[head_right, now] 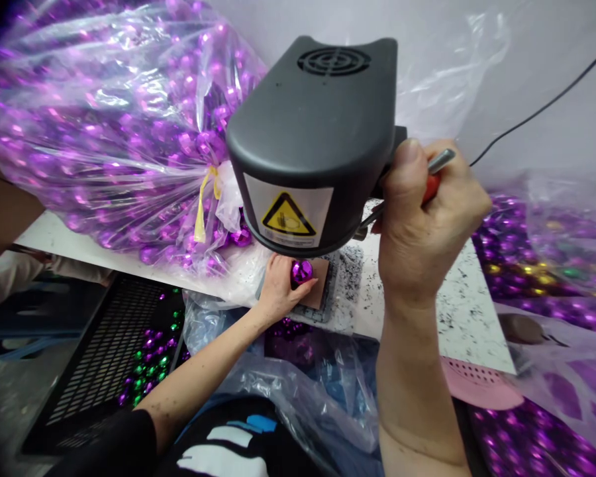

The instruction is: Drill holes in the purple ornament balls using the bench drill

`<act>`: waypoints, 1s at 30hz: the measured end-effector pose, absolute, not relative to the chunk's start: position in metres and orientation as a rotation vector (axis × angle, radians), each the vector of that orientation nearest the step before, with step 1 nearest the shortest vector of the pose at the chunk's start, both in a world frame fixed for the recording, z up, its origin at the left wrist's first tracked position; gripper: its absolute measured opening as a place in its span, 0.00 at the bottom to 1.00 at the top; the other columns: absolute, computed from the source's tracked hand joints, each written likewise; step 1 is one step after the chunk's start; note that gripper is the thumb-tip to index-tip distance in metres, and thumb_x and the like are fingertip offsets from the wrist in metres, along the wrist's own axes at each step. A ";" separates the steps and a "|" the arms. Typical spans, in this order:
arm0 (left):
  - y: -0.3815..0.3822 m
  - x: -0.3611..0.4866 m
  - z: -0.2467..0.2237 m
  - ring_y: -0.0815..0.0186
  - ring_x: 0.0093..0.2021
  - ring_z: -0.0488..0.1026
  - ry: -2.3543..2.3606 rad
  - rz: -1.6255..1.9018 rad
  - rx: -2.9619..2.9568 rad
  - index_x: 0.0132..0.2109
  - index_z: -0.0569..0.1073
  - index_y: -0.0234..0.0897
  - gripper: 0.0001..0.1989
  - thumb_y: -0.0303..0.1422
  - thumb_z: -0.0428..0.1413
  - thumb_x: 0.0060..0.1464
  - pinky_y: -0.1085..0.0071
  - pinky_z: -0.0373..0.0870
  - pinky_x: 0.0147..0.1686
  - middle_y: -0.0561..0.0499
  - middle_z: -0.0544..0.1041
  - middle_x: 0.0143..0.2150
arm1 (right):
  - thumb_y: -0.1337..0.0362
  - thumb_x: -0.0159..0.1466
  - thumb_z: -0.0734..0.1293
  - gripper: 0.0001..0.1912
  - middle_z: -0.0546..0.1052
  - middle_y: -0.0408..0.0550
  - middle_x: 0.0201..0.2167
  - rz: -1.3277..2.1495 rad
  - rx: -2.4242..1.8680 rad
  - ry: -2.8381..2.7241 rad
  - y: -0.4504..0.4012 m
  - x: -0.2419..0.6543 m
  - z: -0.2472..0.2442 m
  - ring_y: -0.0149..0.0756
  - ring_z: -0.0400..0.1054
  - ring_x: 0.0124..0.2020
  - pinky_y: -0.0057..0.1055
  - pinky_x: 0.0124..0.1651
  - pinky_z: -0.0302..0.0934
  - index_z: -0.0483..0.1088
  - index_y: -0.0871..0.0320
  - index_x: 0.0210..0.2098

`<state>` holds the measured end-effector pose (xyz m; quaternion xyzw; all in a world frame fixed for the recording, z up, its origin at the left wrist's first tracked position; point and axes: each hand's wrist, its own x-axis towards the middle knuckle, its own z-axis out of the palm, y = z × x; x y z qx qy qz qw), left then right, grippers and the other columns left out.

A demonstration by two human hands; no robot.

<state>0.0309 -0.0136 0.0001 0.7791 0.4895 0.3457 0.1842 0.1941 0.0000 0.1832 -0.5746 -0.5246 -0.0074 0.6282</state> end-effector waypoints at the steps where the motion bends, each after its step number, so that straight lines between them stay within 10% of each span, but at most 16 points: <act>1: -0.014 0.032 -0.001 0.54 0.54 0.72 1.392 0.976 2.211 0.53 0.68 0.39 0.21 0.38 0.65 0.56 0.50 0.57 0.66 0.45 0.77 0.50 | 0.38 0.65 0.57 0.32 0.57 0.39 0.22 -0.023 -1.310 -1.198 0.000 0.194 0.183 0.18 0.55 0.27 0.22 0.31 0.46 0.62 0.63 0.28; 12: -0.014 0.033 -0.005 0.53 0.54 0.72 1.421 0.989 2.274 0.52 0.68 0.38 0.21 0.36 0.64 0.55 0.48 0.58 0.66 0.44 0.77 0.49 | 0.61 0.68 0.63 0.11 0.69 0.40 0.26 -0.360 -1.242 -1.302 -0.052 0.181 0.142 0.20 0.62 0.26 0.25 0.31 0.57 0.70 0.61 0.33; 18: -0.014 0.032 -0.007 0.53 0.53 0.73 1.418 0.987 2.286 0.53 0.68 0.37 0.22 0.37 0.64 0.54 0.48 0.59 0.65 0.44 0.77 0.50 | 0.72 0.62 0.64 0.09 0.70 0.39 0.26 -0.418 -1.141 -1.364 -0.065 0.177 0.120 0.26 0.67 0.31 0.43 0.60 0.67 0.71 0.57 0.42; 30: -0.015 0.033 -0.008 0.52 0.54 0.72 1.456 0.919 2.280 0.52 0.69 0.38 0.21 0.38 0.64 0.55 0.49 0.62 0.63 0.44 0.77 0.50 | 0.67 0.63 0.59 0.06 0.65 0.38 0.22 -0.444 -1.091 -1.233 -0.053 0.162 0.086 0.25 0.61 0.25 0.46 0.54 0.68 0.68 0.57 0.34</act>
